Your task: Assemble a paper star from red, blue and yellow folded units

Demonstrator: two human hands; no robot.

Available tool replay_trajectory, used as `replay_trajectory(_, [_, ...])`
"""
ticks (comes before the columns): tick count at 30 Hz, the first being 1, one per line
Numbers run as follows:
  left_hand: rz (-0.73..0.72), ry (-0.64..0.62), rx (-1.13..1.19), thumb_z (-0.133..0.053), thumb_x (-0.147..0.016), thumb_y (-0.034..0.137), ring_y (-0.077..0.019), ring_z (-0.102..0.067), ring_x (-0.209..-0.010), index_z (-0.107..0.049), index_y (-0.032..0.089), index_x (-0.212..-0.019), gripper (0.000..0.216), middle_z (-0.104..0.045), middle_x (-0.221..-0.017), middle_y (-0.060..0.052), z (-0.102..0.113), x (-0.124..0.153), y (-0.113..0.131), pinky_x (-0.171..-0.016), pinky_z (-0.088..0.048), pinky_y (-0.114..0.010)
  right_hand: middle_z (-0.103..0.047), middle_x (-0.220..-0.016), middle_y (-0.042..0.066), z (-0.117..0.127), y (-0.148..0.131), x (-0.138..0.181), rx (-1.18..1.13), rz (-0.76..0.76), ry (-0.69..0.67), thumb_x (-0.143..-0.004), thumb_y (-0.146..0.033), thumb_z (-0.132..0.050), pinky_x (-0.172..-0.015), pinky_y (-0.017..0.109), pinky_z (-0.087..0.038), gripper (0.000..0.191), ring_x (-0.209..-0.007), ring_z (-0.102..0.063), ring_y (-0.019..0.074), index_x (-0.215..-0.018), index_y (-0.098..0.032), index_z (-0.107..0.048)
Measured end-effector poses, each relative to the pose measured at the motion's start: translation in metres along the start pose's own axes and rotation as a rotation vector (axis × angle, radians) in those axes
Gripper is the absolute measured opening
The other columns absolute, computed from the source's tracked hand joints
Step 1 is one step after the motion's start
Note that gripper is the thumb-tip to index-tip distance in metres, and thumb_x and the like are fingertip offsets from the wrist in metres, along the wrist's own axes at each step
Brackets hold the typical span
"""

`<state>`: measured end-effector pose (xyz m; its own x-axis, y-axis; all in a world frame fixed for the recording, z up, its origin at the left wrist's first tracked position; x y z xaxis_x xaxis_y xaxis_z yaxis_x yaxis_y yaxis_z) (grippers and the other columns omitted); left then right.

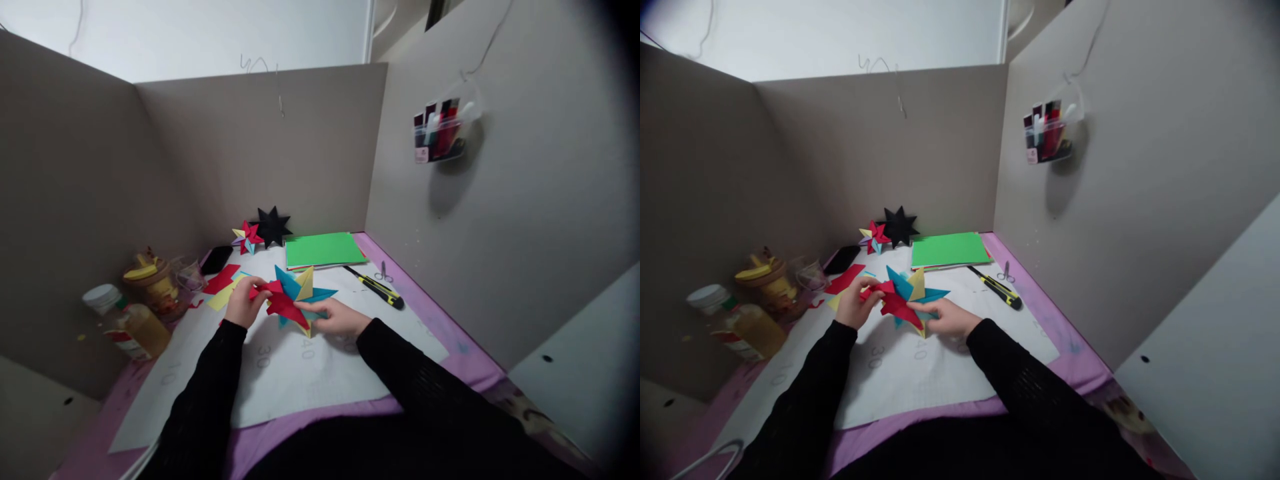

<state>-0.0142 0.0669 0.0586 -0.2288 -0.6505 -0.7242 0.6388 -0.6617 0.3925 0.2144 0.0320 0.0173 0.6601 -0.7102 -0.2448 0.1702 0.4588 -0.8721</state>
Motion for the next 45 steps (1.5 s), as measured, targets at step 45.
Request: replay_trajectory(45, [-0.101,-0.163,0.021,-0.056,-0.083,0.031,-0.0171,-0.064,-0.076,-0.067,0.020,-0.087,0.016,-0.070,-0.085,-0.006,0.017,-0.002,0.016,-0.065,-0.050,-0.027,-0.046,-0.137,0.006,-0.002,-0.011,0.001,-0.025,0.008,-0.012,-0.072,-0.006,-0.049,-0.110,0.040,-0.028,0.063,-0.127,-0.044,0.0213,-0.134,-0.019,-0.043])
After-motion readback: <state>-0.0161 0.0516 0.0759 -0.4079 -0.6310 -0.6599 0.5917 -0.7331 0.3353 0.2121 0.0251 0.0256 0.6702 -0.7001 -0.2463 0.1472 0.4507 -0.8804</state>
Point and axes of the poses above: each hand's wrist, its own x-axis away from the middle knuckle, its own z-axis out of the back of the hand, y = z × x, the point moved 3 cm from there along -x, towards the middle knuckle
